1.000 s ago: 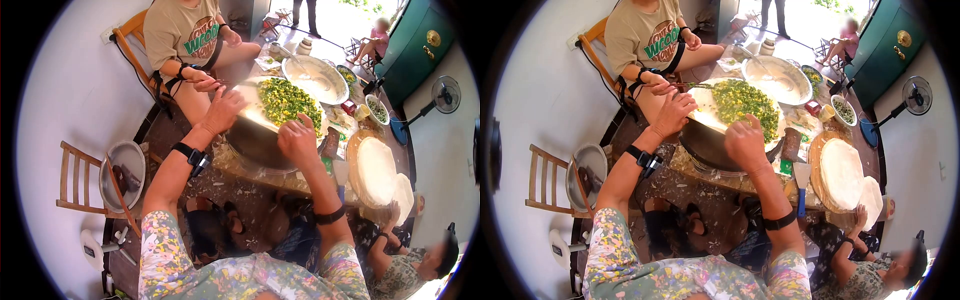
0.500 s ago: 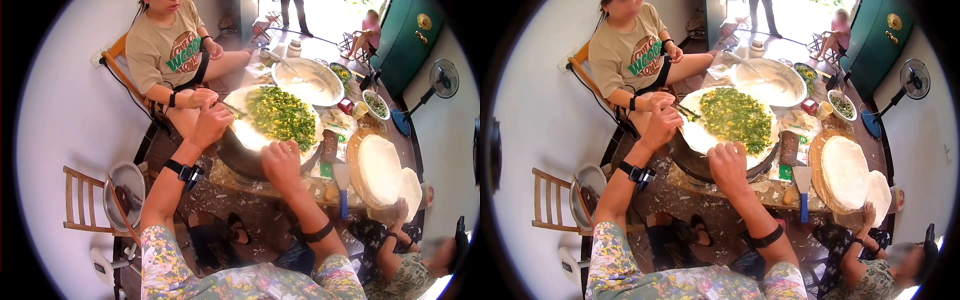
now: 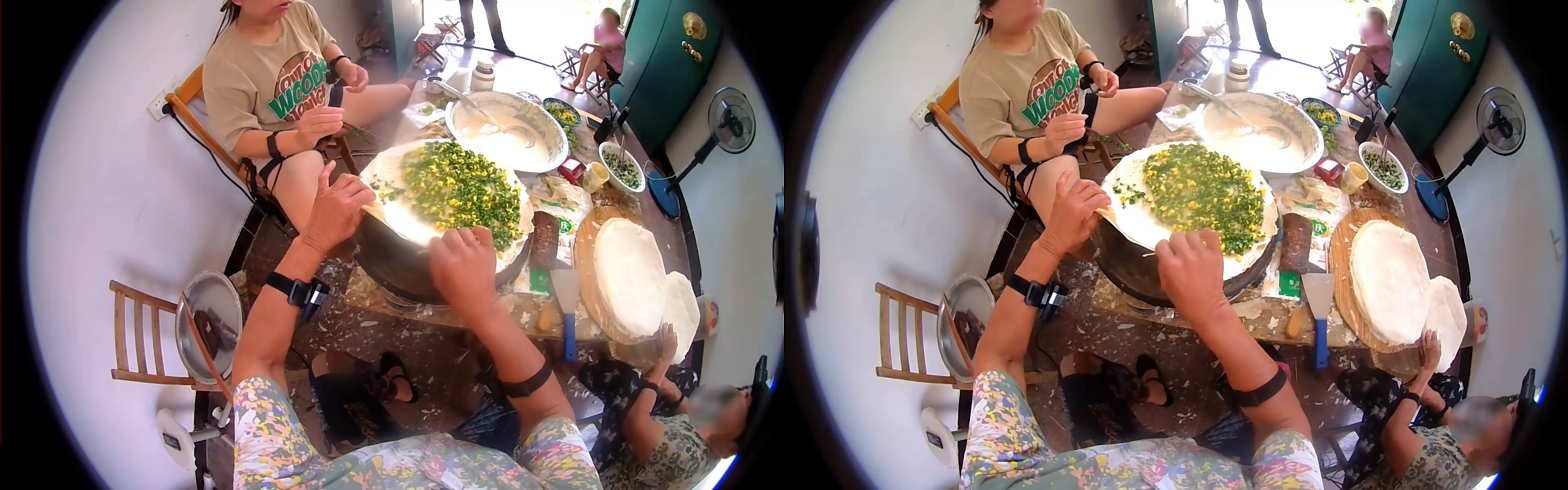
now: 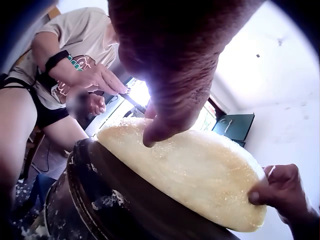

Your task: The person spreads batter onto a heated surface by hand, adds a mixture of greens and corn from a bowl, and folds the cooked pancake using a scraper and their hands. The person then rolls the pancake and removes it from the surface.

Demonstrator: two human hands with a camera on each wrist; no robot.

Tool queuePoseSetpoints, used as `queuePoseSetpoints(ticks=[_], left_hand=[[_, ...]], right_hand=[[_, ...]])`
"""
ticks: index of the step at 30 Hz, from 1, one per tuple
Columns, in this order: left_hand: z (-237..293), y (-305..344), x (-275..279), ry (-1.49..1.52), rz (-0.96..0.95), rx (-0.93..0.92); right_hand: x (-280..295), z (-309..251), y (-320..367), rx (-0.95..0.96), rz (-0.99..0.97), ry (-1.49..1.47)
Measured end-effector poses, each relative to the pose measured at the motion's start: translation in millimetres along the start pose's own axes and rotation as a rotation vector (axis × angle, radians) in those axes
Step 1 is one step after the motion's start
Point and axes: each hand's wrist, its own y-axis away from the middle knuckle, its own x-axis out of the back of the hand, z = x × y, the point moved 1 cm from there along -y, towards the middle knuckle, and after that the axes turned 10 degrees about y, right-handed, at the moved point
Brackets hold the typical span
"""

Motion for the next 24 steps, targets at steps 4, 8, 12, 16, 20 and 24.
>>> queuePoseSetpoints(ticks=[4, 8, 12, 16, 20, 24], left_hand=[[-17.4, -8.2, -5.4, 0.001, -0.072, -0.002], [-23.8, -36.5, -2.9, -0.046, -0.133, -0.004], [-30.1, -81.8, 2.4, -0.083, -0.154, -0.064], [-37.9, -136.4, -6.1, -0.117, -0.154, -0.104], [-21.1, -185.6, -31.8, -0.213, -0.142, -0.122], [-22.1, -189.0, -63.4, -0.11, -0.097, -0.038]], right_hand=[[2.0, 14.2, -11.6, -0.035, -0.022, -0.076], [4.2, 27.4, -25.7, -0.094, -0.004, -0.107], [6.0, 48.9, -35.8, -0.198, 0.012, -0.18], [10.3, 83.7, -48.3, -0.459, -0.08, -0.326], [-11.8, 144.7, -47.0, -0.726, -0.184, -0.658], [-41.5, 193.9, -34.1, -0.91, -0.155, -0.882]])
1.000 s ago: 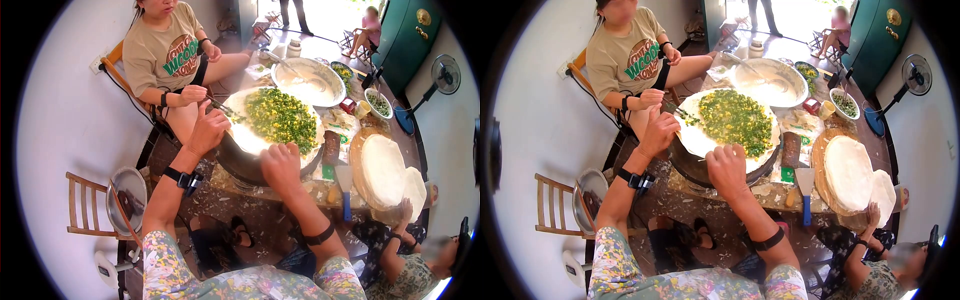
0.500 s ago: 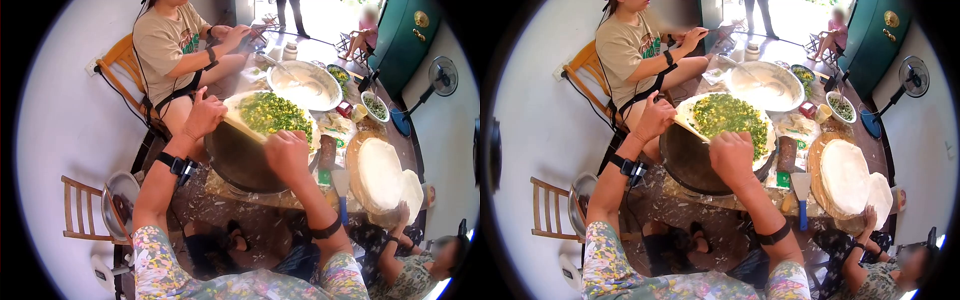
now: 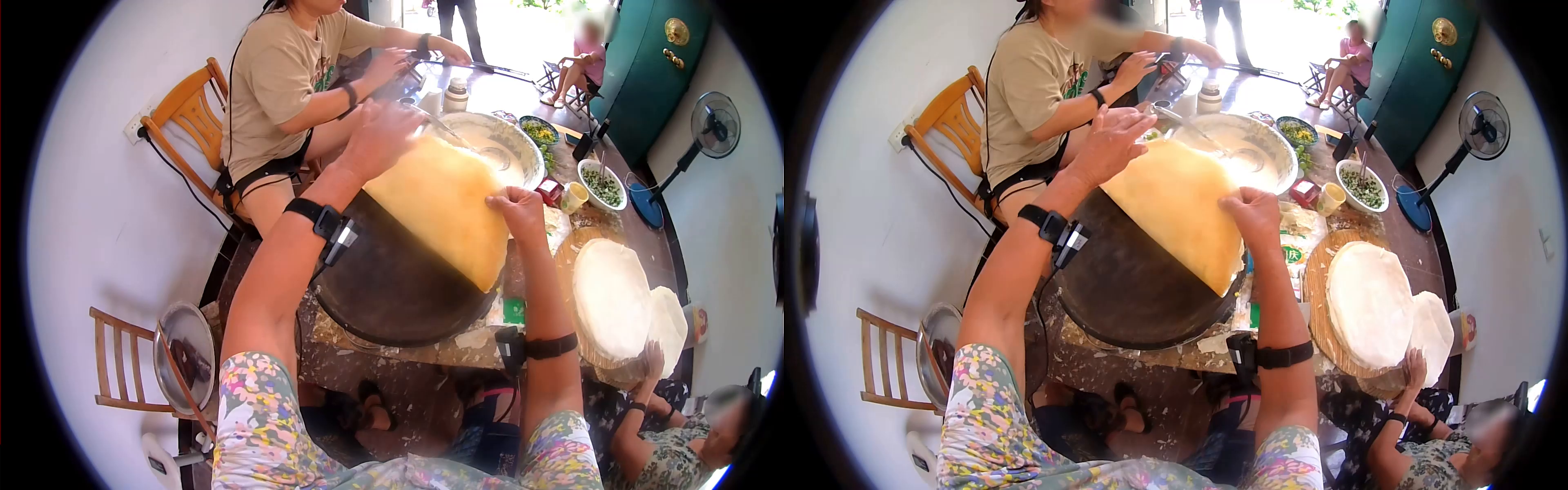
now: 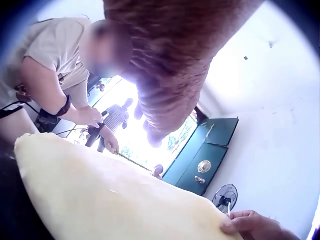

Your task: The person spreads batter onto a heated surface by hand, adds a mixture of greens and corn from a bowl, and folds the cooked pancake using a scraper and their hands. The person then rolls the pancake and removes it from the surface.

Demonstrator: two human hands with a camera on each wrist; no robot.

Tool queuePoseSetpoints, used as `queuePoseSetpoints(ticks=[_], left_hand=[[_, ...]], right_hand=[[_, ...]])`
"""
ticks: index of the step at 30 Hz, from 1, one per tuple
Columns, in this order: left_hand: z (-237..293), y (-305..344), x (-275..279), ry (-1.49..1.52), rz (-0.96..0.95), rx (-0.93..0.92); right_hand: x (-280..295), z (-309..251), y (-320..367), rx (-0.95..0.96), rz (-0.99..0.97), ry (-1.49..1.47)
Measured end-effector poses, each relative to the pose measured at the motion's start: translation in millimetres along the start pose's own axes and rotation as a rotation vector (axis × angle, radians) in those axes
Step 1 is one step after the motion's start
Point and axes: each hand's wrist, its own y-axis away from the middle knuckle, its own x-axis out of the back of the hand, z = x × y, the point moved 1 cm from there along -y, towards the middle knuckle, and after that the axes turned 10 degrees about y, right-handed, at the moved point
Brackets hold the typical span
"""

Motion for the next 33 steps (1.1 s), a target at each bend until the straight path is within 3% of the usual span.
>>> queuePoseSetpoints(ticks=[1, 2, 5, 8, 11, 14, 17, 21, 23, 26, 29, 33], left_hand=[[1.2, 5.9, -7.6, 0.044, 0.048, 0.004], [-0.2, 15.6, -14.3, 0.041, -0.098, 0.016], [15.3, 39.7, -30.7, 0.042, -0.299, 0.063], [21.2, 52.0, -52.1, 0.118, -0.374, 0.091], [29.7, 57.5, -62.0, 0.171, -0.456, 0.1], [35.9, 59.4, -65.1, 0.164, -0.526, 0.111], [39.7, 58.1, -66.6, 0.153, -0.568, 0.128], [44.3, 55.1, -63.2, 0.13, -0.696, 0.186], [35.7, 50.2, -51.7, 0.177, -0.56, 0.178], [25.6, 49.1, -48.4, 0.172, -0.495, 0.189], [19.3, 54.6, -50.3, 0.123, -0.502, 0.225], [6.2, 64.4, -66.7, 0.148, -0.567, 0.289]], right_hand=[[4.6, 9.8, -4.7, -0.023, -0.025, -0.006], [9.1, 19.7, -7.5, -0.046, -0.051, -0.012], [11.7, 45.5, -11.6, -0.095, -0.118, -0.031], [10.5, 57.7, -11.5, -0.162, -0.151, 0.024], [8.9, 67.1, -10.5, -0.146, -0.115, 0.21], [11.6, 68.3, -7.4, -0.083, -0.112, 0.579], [10.4, 42.2, 1.9, -0.15, -0.09, 0.816], [3.5, 15.6, 20.9, 0.098, -0.039, 1.103], [-11.3, 15.0, 27.8, 0.314, 0.006, 1.099], [-29.9, -10.9, 61.2, 0.524, -0.239, 1.16], [-38.8, -15.1, 84.8, 0.637, -0.318, 1.15], [-39.7, 5.2, 82.4, 0.592, -0.369, 1.169]])
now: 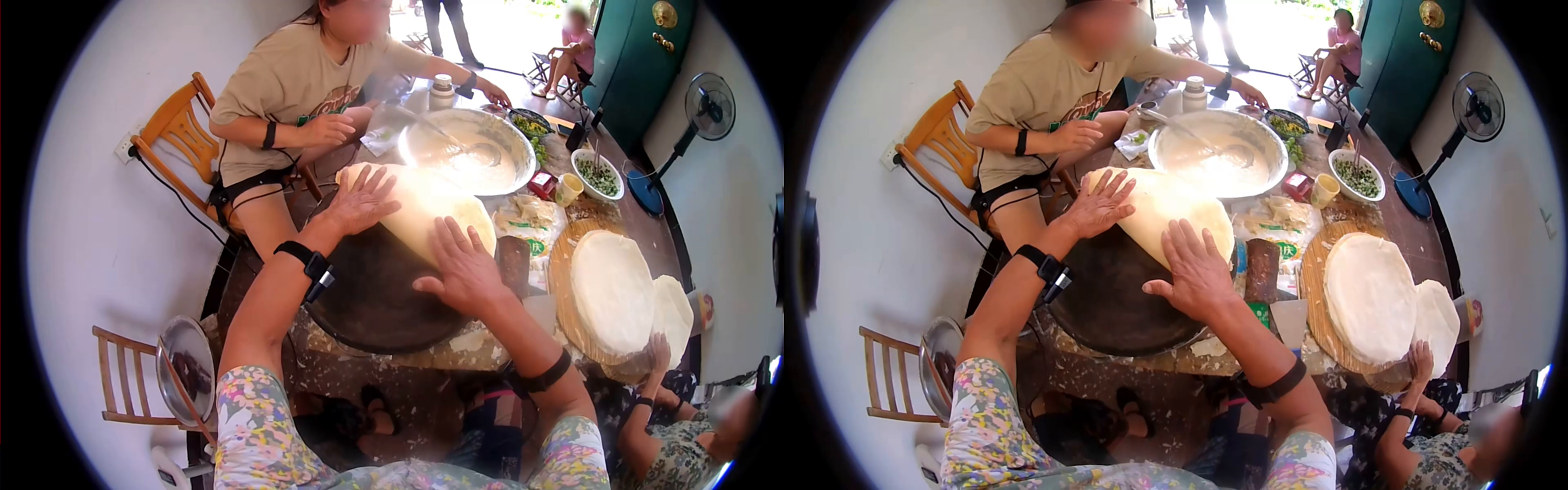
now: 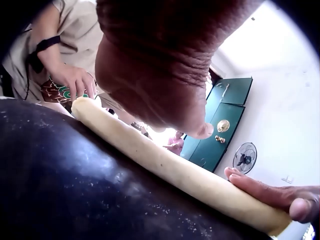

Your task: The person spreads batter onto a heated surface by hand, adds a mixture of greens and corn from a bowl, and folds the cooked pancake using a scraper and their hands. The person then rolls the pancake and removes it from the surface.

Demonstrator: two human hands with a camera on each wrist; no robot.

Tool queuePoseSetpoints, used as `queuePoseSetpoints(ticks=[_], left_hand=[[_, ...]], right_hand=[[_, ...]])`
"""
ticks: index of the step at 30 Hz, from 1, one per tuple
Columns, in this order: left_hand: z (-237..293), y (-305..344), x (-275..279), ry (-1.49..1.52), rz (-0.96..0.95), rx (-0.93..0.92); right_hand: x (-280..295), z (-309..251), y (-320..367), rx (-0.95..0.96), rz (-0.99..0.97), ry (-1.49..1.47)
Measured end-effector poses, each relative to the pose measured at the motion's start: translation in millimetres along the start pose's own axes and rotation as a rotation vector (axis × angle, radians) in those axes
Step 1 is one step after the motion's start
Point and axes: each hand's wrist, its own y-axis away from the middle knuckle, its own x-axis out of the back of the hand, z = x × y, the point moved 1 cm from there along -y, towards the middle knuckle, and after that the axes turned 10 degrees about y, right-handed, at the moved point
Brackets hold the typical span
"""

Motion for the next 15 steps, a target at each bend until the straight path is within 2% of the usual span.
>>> queuePoseSetpoints(ticks=[6, 9, 11, 12, 13, 14, 15], left_hand=[[5.5, -15.5, -10.4, 0.104, -0.177, 0.094], [4.5, -17.0, -9.2, 0.175, -0.263, 0.109], [7.6, -16.4, 23.0, 0.185, -0.311, 0.062], [11.8, -14.7, 37.9, 0.199, -0.067, 0.078], [-46.0, -38.2, 15.6, 0.035, 0.459, -0.508], [-13.8, -1.2, 64.8, -0.091, 0.724, -0.606], [13.8, 28.5, 109.5, -0.049, 0.882, -0.59]], right_hand=[[-11.1, 7.1, -1.4, -0.055, -0.148, -0.158], [-18.2, 11.3, 0.1, -0.052, -0.109, -0.176], [-10.2, 21.2, -1.2, -0.114, -0.094, -0.54], [-5.8, 31.6, -1.1, -0.153, -0.088, -0.716], [19.1, 42.8, 1.2, -0.178, 0.091, -0.618], [54.8, 52.2, 8.5, -0.207, 0.264, -0.52], [82.3, 61.7, 18.0, -0.25, 0.447, -0.63]])
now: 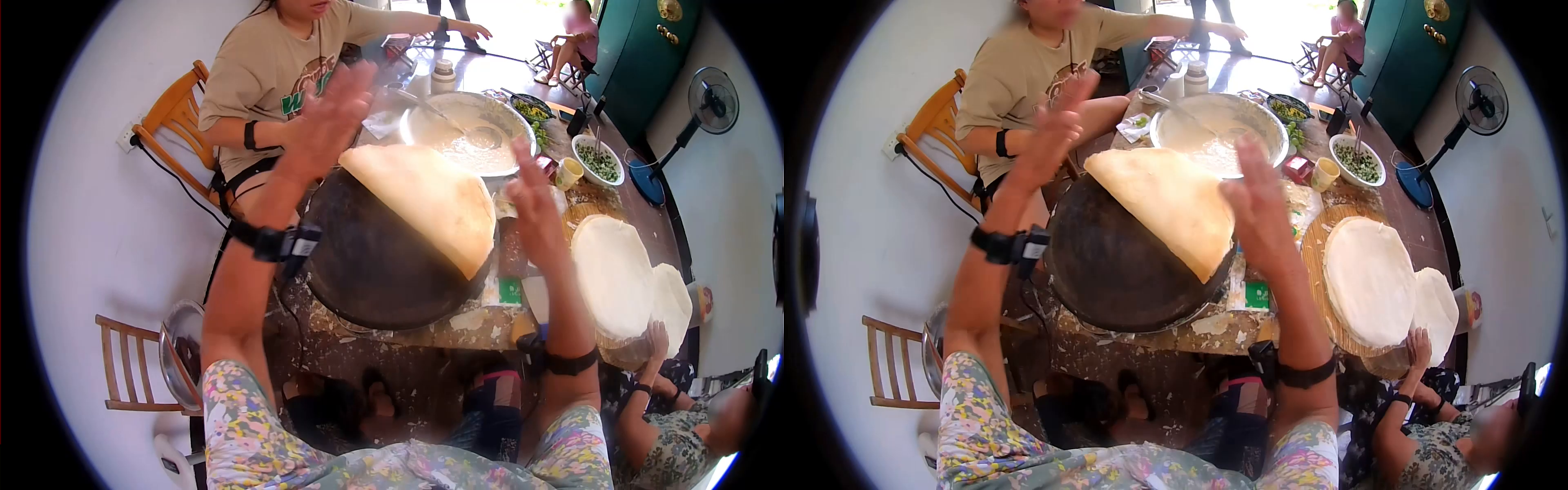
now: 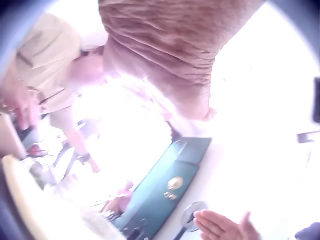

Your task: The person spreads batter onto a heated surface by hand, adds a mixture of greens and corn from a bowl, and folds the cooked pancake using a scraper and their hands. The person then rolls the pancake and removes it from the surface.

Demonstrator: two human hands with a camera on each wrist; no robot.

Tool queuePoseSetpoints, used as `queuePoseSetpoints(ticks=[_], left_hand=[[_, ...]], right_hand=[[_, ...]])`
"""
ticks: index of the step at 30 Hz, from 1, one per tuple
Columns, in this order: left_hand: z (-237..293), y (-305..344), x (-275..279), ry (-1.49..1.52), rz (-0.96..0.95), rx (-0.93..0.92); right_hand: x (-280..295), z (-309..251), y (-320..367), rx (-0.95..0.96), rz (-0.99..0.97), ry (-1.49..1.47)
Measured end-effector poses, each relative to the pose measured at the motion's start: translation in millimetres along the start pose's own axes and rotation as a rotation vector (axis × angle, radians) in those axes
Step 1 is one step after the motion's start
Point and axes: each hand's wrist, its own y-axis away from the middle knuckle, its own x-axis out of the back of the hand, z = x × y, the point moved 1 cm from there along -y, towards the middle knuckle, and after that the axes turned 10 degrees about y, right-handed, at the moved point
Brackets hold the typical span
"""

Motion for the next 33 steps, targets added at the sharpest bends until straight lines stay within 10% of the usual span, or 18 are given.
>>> queuePoseSetpoints(ticks=[5, 9, 17, 22, 33], left_hand=[[145.8, -12.7, 221.2, -0.044, 0.654, -0.006], [211.4, 127.4, 281.0, -0.262, 0.366, 0.18], [251.1, 464.9, 300.5, -0.773, -0.234, 1.445], [280.5, 462.6, 263.3, -0.66, -0.193, 1.273], [310.3, 212.2, 89.9, 0.146, -0.155, 0.722]], right_hand=[[115.1, -44.7, 40.1, 0.231, 0.758, 0.106], [111.3, -31.4, 91.3, -0.093, 0.778, 0.024], [-9.3, 125.6, 238.6, -0.553, -0.245, 0.833], [-21.8, 109.4, 270.6, -0.703, -0.41, 0.914], [13.3, 51.7, 243.2, -0.381, 0.009, 0.537]])
